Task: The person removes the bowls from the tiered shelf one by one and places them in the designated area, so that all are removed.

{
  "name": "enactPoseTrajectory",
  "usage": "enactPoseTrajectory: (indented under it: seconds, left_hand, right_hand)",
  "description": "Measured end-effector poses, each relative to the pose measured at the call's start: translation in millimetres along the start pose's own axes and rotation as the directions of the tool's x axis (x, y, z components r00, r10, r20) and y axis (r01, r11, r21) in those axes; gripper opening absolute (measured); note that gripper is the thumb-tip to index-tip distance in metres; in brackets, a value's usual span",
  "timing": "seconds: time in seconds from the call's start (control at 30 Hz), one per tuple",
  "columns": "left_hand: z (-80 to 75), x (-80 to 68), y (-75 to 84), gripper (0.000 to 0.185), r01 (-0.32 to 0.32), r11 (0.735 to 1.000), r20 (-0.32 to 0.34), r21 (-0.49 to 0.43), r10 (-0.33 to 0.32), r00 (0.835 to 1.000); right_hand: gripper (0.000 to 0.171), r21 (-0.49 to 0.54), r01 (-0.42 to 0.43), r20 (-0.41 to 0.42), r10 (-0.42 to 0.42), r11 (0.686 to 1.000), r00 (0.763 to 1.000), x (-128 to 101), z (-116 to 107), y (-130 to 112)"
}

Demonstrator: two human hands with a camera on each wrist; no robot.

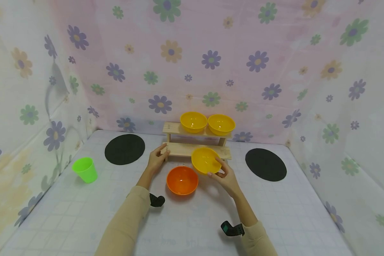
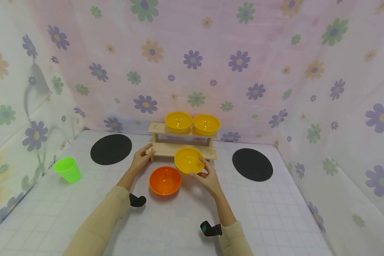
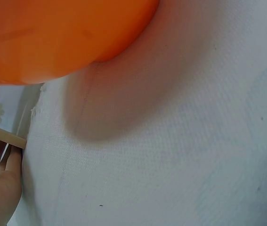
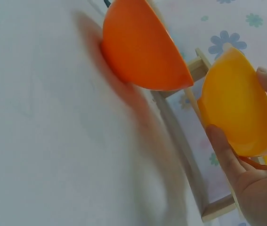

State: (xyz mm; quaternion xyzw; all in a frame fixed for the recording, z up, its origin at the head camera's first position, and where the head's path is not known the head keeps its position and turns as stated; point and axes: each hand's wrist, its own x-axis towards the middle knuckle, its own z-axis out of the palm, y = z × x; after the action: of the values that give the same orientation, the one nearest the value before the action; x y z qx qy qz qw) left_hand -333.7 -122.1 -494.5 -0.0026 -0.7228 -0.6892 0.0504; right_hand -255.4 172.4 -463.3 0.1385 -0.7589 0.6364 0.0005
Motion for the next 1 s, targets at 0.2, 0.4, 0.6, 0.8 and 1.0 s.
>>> enactPoseTrajectory:
  seconds: [0.2, 0.4, 0.6, 0.8, 1.0]
  left_hand:
    - [-0.7, -0.9, -0.3, 0.051, -0.006, 1.0, -0.003, 0.01, 0.006, 1.0]
    - [-0.9, -1.0, -0.4, 0.051, -0.014, 1.0, 0.002, 0.019, 0.014, 1.0]
    - [0.0, 0.1, 0.2, 0.05, 0.0, 0.999, 0.0, 0.034, 0.0, 1.0]
    - [0.2, 0.4, 0.5, 0.05, -0.001, 0.998, -0.005, 0.056, 0.001, 1.0]
    - [-0.3, 1.0, -1.4, 0.049, -0.004, 0.999, -0.006, 0.042, 0.005, 1.0]
  right_hand:
    - [0.071, 0.001, 0.013, 0.007, -0.013, 1.0, 1.0, -12, -5, 1]
    - [0.07, -0.007, 0.021, 0.017, -0.021, 1.0, 1.0, -23, -10, 6]
    - [0.07, -0.041, 0.035, 0.01, -0.035, 0.999, 0.999, -35, -17, 15]
    - [0.072, -0.039, 0.003, 0.02, -0.002, 0.999, 1.0, -47, -22, 19]
    - [0.073, -0.022, -0.039, 0.041, 0.04, 0.999, 0.998, -53, -23, 22]
